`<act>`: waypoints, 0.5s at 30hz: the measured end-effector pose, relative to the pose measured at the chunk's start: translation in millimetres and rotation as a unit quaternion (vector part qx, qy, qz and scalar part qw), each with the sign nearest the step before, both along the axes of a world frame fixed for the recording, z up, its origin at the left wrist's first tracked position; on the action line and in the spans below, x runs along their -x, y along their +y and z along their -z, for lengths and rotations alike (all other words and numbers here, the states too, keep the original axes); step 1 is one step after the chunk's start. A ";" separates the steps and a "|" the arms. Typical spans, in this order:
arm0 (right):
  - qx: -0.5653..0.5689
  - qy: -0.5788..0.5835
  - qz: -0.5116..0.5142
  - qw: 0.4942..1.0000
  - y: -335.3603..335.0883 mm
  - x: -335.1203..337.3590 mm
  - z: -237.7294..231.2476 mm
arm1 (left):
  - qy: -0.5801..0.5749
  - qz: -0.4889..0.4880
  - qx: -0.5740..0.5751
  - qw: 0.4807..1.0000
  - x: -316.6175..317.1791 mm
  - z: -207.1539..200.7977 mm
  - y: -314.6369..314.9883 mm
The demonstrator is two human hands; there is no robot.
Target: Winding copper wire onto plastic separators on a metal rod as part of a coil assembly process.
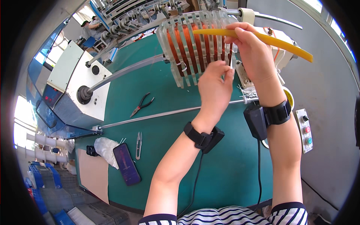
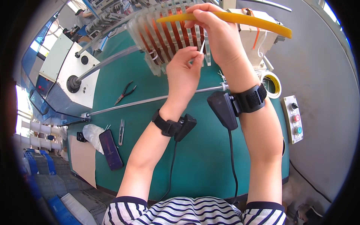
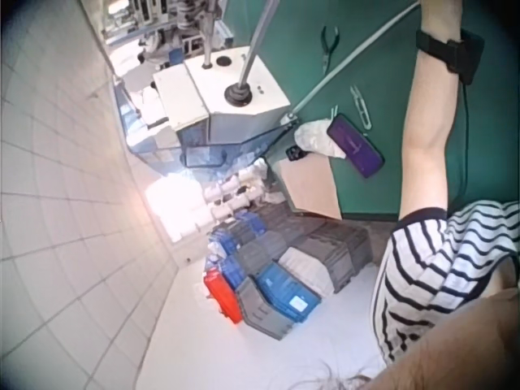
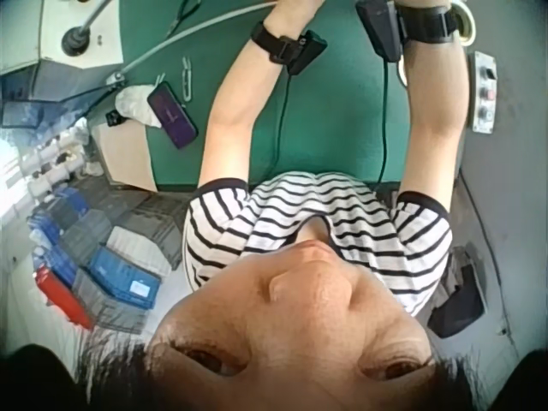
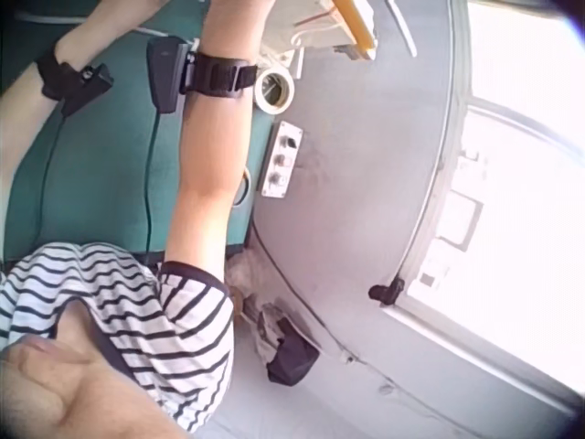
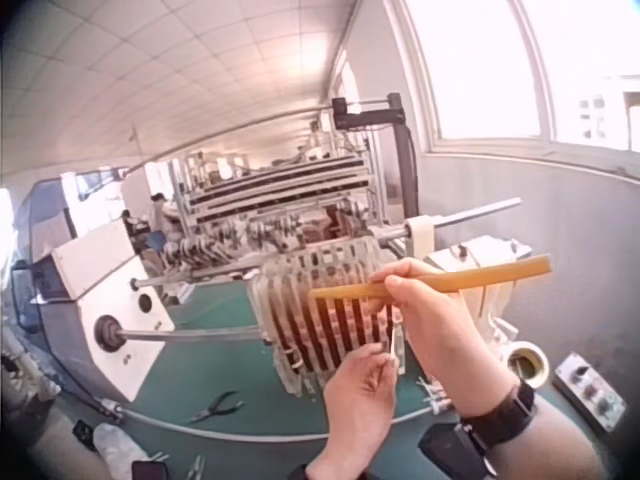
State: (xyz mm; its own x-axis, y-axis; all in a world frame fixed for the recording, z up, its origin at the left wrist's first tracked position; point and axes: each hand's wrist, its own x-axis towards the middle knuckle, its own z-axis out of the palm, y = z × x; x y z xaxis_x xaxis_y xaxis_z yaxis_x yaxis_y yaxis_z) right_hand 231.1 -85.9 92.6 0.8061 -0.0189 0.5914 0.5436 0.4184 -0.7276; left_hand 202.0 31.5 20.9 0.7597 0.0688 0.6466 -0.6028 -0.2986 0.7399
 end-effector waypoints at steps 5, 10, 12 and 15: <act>0.076 -0.056 0.200 0.975 9.7 41.9 -2.6 | 0.072 0.075 0.048 0.993 -0.4 -6.2 -0.2; 0.355 -0.155 0.470 0.793 -0.7 66.3 44.7 | -0.008 -0.117 -0.084 0.990 -8.1 -6.1 25.0; 0.366 -0.179 0.477 0.779 6.4 66.3 48.1 | -0.010 -0.165 -0.086 0.983 -11.8 -8.4 35.6; 0.373 -0.180 0.463 0.783 12.0 59.8 55.4 | 0.011 -0.183 -0.094 0.979 -12.4 -12.0 37.1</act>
State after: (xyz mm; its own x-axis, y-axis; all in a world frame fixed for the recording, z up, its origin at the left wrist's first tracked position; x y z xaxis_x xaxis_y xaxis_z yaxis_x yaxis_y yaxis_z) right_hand 171.3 -73.9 37.3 0.4287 -0.0378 0.9026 0.5886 -0.7463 -0.3108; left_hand 214.4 68.6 32.9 0.7204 0.2198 0.6578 -0.4149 -0.6233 0.6628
